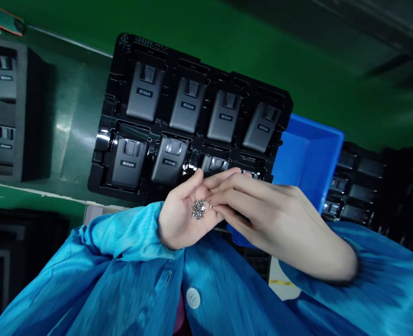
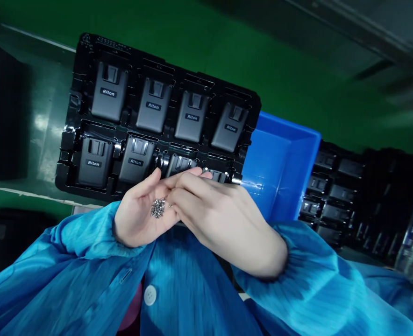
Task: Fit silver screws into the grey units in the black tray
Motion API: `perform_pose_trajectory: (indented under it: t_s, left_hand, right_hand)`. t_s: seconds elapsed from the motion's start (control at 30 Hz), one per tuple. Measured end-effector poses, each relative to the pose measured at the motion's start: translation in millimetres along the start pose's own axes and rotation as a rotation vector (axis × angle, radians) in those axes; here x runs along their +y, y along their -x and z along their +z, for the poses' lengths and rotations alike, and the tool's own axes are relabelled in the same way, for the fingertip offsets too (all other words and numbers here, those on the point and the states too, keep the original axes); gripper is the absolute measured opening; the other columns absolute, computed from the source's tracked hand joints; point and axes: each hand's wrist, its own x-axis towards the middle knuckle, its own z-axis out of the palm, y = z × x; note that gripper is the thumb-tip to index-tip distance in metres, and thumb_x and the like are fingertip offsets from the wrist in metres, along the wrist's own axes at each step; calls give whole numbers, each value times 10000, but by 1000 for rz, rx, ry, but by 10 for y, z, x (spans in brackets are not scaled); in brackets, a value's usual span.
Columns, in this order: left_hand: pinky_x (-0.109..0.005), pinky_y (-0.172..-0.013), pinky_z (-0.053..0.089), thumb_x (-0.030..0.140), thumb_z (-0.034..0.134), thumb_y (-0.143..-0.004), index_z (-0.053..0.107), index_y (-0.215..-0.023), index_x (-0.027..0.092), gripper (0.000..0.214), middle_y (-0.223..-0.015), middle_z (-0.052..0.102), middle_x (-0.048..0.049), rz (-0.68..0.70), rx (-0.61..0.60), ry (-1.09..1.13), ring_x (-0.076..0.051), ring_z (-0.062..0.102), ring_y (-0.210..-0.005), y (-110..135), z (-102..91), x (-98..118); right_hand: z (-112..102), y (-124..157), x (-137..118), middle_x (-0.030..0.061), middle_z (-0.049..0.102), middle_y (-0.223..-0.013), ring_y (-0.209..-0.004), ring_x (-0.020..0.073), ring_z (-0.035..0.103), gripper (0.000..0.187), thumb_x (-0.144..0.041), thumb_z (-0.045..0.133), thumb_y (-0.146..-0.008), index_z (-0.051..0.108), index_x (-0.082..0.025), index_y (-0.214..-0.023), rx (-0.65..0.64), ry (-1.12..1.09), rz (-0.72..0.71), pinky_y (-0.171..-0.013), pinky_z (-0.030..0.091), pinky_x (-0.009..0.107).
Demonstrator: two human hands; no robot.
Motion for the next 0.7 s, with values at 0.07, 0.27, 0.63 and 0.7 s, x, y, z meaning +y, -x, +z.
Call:
perform_pose_trajectory:
  t_s: [0.07,0.27,0.63,0.7]
  left_hand:
    - [-488,-1379,122,473,257,-1013,578,-1357,123,587,-1512,507,-113,-5,23,-3,-234,445,-1491,3,6,-8]
    - [-539,-1381,7,475,266,-1010,531,-1418,116,605,-1526,487,-121,-13,35,-14,-294,230,-1600,5,-5,-14]
    - [-527,-1393,13,447,263,-1014,517,-1432,105,597,-1546,465,-111,-25,24,1,-288,211,-1607,-7,-10,-9]
    - [-474,-1386,132,459,254,-1015,492,-1471,118,617,-1535,481,-101,-33,31,-16,-260,274,-1588,0,-6,6]
  right_hand:
    - [2,-9,17,27,648,-1059,-860,118,604,178,-192,526,-1029,681,-144,-957,-17,-21,-14,-646,410,270]
    - [-3,-42,14,52,648,-1047,-956,154,632,179,-195,512,-1027,655,-116,-956,-69,-70,-26,-701,449,275]
    - [12,-73,7,27,636,-1056,-960,136,606,143,-204,513,-1038,629,-135,-1085,-74,-69,-48,-751,430,280]
    - [0,-83,3,27,636,-1057,-952,133,604,145,-196,509,-1037,631,-137,-1088,-84,-86,-51,-748,425,279]
